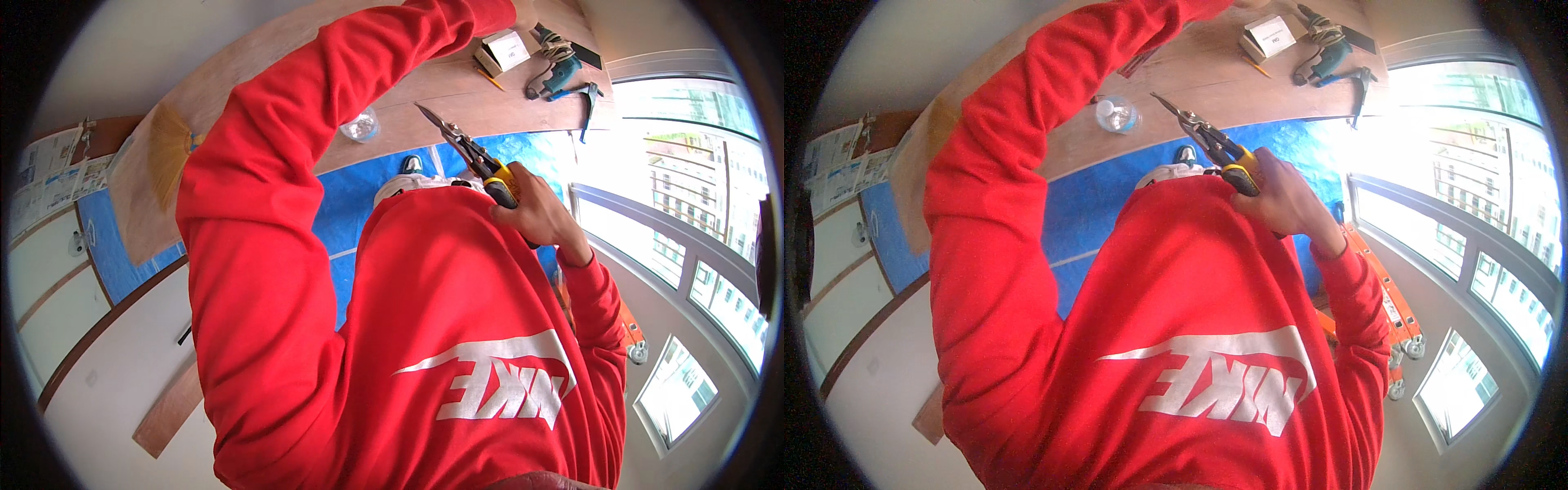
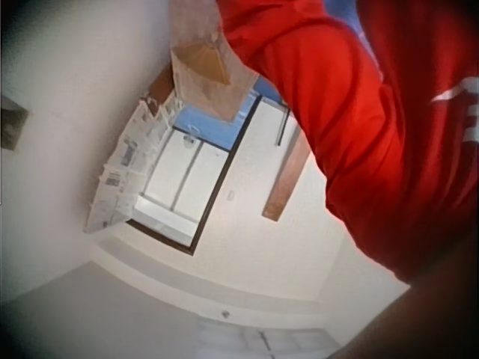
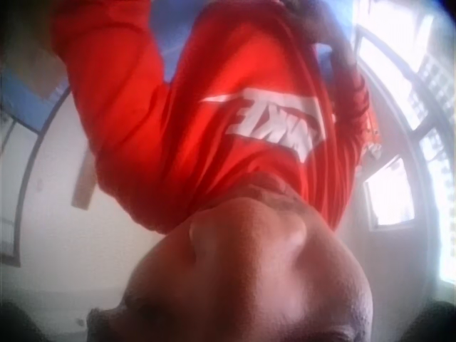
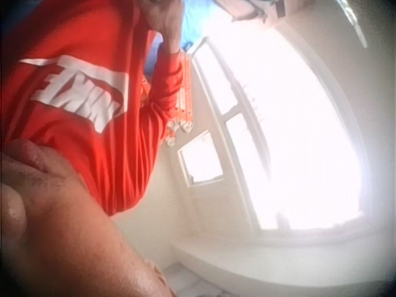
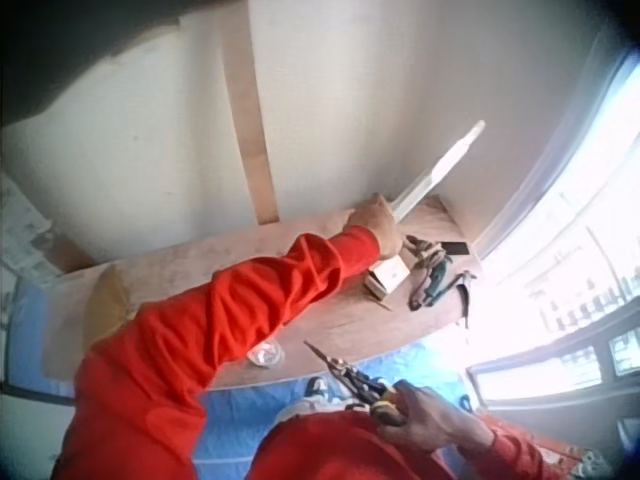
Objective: The person uses tin snips to cut a long aluminum profile into shorter pieces. They repeatedly position the profile, cut along its length, and remove small offcuts by hand. The work is performed on a wooden workbench with a blue protective sheet underneath.
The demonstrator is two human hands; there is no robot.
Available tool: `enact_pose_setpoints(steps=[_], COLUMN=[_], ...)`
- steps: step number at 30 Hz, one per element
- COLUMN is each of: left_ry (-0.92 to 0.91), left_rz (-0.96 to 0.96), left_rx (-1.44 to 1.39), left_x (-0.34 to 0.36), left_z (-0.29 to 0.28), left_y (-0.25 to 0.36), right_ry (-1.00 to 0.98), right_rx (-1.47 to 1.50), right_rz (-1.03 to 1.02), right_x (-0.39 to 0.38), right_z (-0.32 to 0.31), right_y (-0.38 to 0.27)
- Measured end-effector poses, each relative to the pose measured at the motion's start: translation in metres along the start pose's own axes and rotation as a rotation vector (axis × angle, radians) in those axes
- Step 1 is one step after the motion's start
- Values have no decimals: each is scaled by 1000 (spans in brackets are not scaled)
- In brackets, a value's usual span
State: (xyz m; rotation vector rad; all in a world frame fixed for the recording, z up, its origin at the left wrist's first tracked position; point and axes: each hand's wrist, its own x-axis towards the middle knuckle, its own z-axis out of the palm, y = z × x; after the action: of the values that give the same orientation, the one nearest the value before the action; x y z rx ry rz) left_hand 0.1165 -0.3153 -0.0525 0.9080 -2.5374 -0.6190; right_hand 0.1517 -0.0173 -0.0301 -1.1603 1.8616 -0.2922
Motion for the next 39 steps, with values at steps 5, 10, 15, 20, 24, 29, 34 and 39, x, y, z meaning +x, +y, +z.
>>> enact_pose_setpoints(steps=[5,10,15,20,24,29,34,39], left_ry=[-329,-394,-428,-454,-467,-430,-422,-429], left_rz=[56,48,24,14,8,54,132,56], left_rx=[46,23,-17,-49,-58,3,83,87], left_x=[26,37,38,40,42,45,53,54], left_z=[9,5,-9,-17,-17,-4,4,6], left_y=[14,24,33,37,40,46,43,42], right_ry=[10,-71,-126,-122,-128,-149,-126,-63], right_rx=[74,108,146,180,177,167,134,140], right_rz=[-55,-72,-139,-125,-147,-141,-98,-184], right_x=[12,15,7,1,-8,-8,-6,-7], right_z=[0,-6,-6,-5,-10,-15,-19,-21], right_y=[10,16,23,31,34,31,29,29])
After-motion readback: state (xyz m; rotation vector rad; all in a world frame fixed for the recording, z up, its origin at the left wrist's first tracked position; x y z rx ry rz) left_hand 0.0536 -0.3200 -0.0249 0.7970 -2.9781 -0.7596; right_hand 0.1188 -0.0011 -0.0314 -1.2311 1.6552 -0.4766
